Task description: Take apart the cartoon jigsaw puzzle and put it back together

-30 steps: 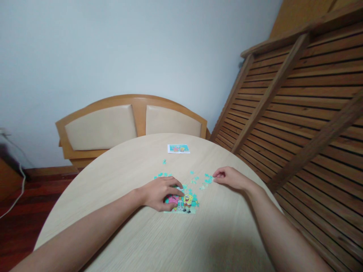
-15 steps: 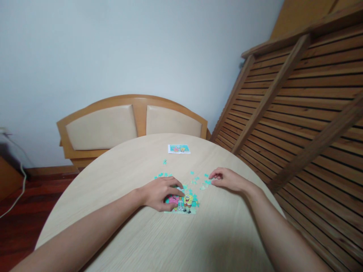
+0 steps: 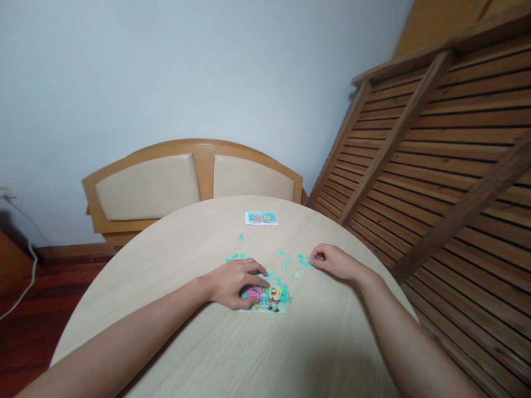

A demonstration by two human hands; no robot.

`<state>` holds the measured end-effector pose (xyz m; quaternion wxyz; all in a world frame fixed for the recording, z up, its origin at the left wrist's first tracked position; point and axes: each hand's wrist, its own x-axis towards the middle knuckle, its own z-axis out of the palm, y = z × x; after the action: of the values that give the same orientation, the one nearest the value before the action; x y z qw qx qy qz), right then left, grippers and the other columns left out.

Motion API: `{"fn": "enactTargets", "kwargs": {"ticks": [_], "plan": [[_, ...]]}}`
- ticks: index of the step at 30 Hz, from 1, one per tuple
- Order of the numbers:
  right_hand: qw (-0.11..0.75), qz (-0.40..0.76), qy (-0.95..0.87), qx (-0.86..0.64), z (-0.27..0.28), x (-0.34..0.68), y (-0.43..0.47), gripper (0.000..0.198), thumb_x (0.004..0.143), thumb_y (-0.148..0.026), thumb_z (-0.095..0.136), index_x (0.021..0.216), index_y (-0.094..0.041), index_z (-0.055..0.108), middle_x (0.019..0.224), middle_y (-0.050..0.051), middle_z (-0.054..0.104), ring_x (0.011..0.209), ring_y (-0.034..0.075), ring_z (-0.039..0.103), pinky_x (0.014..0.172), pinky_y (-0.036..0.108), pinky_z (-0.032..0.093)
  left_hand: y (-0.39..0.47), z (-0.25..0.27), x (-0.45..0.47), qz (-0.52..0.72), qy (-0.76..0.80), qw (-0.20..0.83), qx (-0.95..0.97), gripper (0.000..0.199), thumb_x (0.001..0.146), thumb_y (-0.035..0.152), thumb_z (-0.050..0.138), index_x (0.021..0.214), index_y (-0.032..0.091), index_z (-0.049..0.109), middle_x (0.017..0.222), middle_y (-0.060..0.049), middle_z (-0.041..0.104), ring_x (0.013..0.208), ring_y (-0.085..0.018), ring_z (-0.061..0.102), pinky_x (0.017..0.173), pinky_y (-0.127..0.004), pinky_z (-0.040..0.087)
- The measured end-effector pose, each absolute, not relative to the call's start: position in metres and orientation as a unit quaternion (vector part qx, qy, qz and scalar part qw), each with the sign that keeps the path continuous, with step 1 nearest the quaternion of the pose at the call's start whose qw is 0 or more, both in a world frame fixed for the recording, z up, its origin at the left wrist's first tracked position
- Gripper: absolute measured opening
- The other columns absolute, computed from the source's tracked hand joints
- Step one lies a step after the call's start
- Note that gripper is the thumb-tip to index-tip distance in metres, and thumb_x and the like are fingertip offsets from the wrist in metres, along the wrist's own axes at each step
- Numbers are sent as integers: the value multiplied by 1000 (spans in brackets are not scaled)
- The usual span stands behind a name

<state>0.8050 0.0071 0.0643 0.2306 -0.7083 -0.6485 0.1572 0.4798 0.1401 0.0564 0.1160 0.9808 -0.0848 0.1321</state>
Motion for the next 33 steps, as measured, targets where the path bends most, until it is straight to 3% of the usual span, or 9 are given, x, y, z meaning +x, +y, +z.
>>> {"fn": "enactTargets", "kwargs": {"ticks": [5, 13, 19, 25, 33], "plan": [[255, 181, -656, -687, 65, 799, 9, 24, 80, -37, 64, 87, -16, 73, 83, 6, 68, 73, 18, 58, 66, 27, 45, 140, 57, 479, 127, -80, 114, 982, 42, 84, 36, 63, 125, 24, 65, 125, -11, 62, 112, -28, 60, 101, -39, 48], [213, 191, -685, -670, 67, 777, 11, 21, 76, -29, 69, 92, -17, 77, 87, 6, 68, 77, 19, 59, 71, 28, 45, 140, 68, 476, 140, -70, 135, 978, 34, 93, 38, 57, 121, 21, 66, 122, -11, 64, 109, -25, 62, 99, -36, 49], [217, 181, -703, -653, 67, 775, 11, 23, 75, -17, 62, 90, -19, 78, 87, 5, 68, 78, 18, 61, 74, 28, 46, 169, 91, 454, 119, 44, 115, 985, 31, 95, 39, 56, 119, 23, 66, 112, -8, 68, 103, -23, 64, 89, -34, 51], [209, 175, -701, -659, 69, 774, 11, 18, 77, -26, 67, 90, -18, 77, 89, 6, 69, 79, 20, 61, 74, 29, 46, 200, 89, 432, 47, 188, 99, 976, 29, 90, 35, 59, 113, 20, 69, 103, -8, 71, 86, -21, 66, 74, -29, 49], [202, 164, -699, -666, 69, 773, 13, 17, 78, -28, 66, 88, -18, 76, 89, 7, 71, 77, 20, 61, 74, 29, 47, 208, 75, 432, 53, 168, 108, 978, 19, 90, 30, 56, 100, 20, 70, 92, -5, 71, 77, -17, 64, 68, -25, 46]]}}
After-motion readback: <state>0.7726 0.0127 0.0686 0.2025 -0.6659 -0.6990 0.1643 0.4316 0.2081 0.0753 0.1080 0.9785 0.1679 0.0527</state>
